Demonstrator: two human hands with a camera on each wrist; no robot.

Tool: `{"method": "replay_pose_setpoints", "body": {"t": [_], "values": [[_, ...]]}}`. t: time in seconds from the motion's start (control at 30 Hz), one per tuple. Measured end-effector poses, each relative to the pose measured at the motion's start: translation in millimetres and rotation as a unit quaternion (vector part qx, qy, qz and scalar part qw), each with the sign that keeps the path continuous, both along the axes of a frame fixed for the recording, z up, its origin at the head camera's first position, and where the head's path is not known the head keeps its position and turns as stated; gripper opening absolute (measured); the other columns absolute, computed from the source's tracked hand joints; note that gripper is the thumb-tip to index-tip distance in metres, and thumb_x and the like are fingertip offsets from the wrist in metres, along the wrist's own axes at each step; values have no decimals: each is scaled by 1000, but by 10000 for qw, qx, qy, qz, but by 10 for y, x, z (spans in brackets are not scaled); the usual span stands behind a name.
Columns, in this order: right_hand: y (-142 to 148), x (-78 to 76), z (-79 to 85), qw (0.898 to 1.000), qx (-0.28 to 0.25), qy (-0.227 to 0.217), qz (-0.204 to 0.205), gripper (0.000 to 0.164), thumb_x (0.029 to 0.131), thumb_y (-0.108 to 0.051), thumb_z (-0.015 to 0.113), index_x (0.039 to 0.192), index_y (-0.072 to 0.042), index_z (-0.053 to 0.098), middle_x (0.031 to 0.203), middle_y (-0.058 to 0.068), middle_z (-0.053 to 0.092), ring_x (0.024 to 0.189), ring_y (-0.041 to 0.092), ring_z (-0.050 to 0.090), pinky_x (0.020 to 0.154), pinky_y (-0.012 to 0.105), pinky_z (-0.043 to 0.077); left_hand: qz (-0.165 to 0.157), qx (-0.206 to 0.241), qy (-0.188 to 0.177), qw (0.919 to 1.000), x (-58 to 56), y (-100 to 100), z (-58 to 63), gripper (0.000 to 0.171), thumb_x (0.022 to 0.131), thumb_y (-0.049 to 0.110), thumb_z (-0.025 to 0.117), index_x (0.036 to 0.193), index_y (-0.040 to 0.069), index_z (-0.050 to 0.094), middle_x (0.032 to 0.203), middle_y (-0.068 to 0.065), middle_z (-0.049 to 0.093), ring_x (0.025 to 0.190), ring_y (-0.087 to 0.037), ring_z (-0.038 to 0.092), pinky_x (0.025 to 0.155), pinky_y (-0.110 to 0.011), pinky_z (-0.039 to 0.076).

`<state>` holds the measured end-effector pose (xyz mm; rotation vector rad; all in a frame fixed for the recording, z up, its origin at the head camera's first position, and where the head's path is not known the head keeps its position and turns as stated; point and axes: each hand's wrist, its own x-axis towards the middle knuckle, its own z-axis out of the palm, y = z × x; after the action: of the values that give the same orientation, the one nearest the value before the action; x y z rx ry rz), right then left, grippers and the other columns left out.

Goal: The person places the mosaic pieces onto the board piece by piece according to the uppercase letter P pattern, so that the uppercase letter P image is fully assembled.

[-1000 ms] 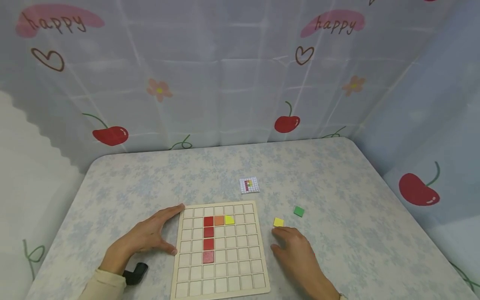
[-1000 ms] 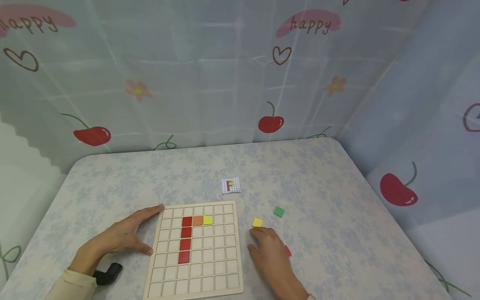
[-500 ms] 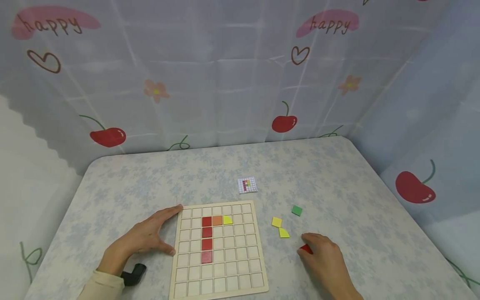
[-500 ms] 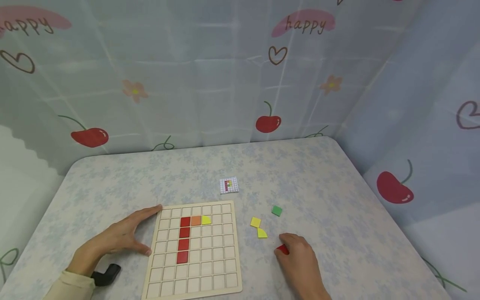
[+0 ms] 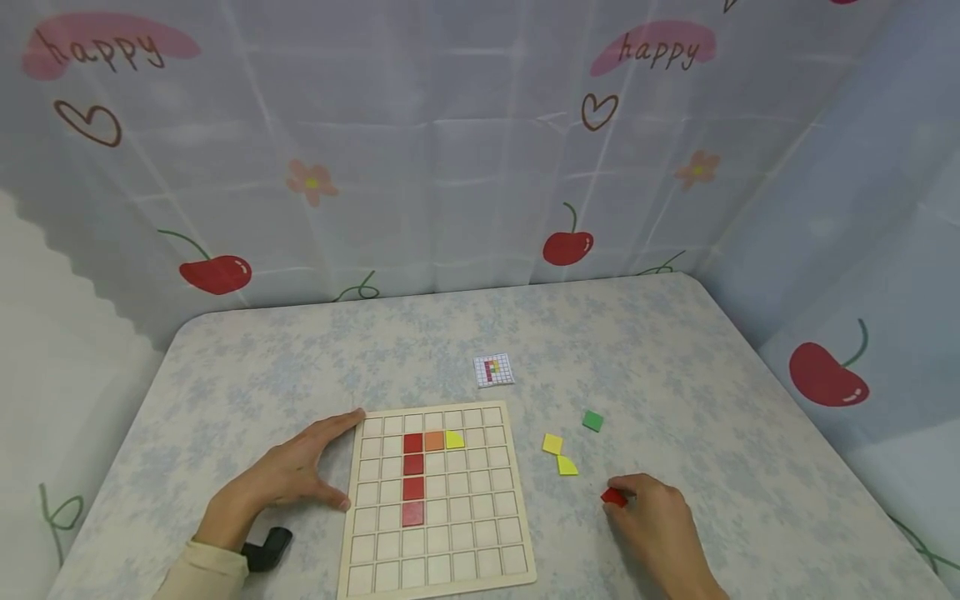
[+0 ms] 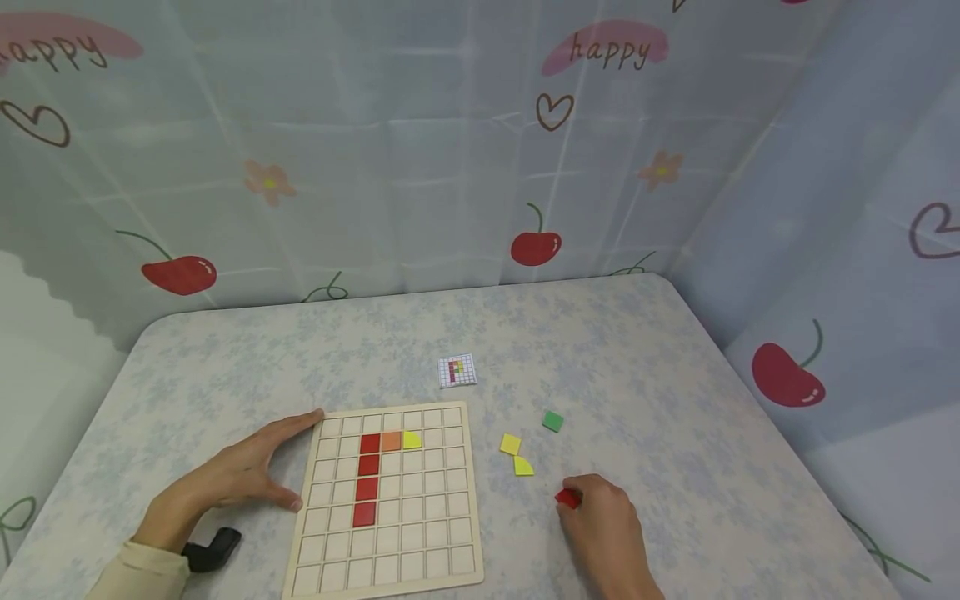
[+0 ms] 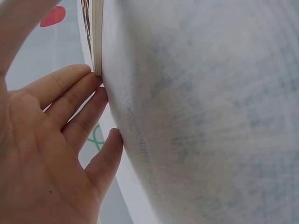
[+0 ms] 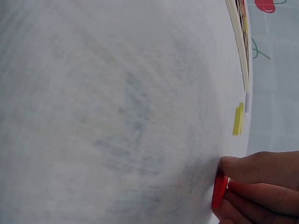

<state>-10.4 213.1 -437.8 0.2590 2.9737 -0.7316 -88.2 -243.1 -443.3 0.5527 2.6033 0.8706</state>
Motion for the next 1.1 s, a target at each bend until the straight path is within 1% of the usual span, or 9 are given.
{"method": "replay_pose_setpoints", "body": {"t": [0.1,0.27,0.43,0.53,0.63,0.73,0.87,0.97,1.1], "values": [[4,-15,25,9999,-84,-66,40,24,74,-3,83,97,1,76,82,2,70,72,19,64,61,36,52,12,46,-41,10000,6,-5,5,120,59,50,91,155,12,31,158,-17,28,141,-44,27,99,-66,34],[2,-35,26,9998,-109,-122,85,21,75,-2,80,96,1,76,80,1,69,67,15,60,57,33,49,19,60,-46,10000,15,-6,8,119,59,50,91,155,13,31,157,-17,29,141,-44,28,98,-65,36],[-45,-54,39,9997,-181,-116,152,18,78,-2,77,96,0,76,83,1,69,68,13,57,57,31,46,-6,59,15,10000,16,-15,-2,119,60,51,91,155,12,31,157,-17,29,141,-43,29,99,-64,36],[-116,-58,61,9993,-226,-47,289,18,78,-2,77,97,-1,76,87,2,70,71,14,58,60,33,47,-38,78,39,10000,12,-19,-7,119,60,52,90,155,12,31,157,-16,29,141,-43,29,100,-63,36],[-217,-59,84,9984,-195,110,517,19,77,-2,79,96,-3,76,91,3,71,77,18,63,67,38,52,-48,53,69,10000,11,-15,-2,119,60,53,90,155,12,32,157,-16,30,141,-43,29,99,-63,36],[-342,-59,95,9960,-238,343,788,19,75,-1,80,94,-4,77,93,3,72,85,23,67,75,42,54,-16,24,57,10000,14,-8,9,119,60,52,90,155,12,32,157,-16,30,141,-43,29,99,-63,36],[-520,-72,88,9895,-458,617,1228,19,74,3,79,91,-6,78,92,2,72,90,25,69,78,40,55,6,23,46,10000,12,-1,17,118,60,51,91,155,12,32,157,-16,30,141,-43,29,99,-64,36],[-660,-83,80,9815,-626,772,1637,18,74,4,78,90,-5,77,94,3,72,91,24,69,78,37,56,13,30,40,10000,12,2,24,118,60,50,91,155,11,32,157,-17,30,141,-43,29,99,-64,36],[-853,-99,80,9659,-747,954,2289,17,76,5,75,90,-4,76,95,3,71,91,21,67,76,33,55,27,16,32,10000,11,1,29,119,60,50,91,155,12,32,157,-17,30,141,-43,29,99,-65,36]]}}
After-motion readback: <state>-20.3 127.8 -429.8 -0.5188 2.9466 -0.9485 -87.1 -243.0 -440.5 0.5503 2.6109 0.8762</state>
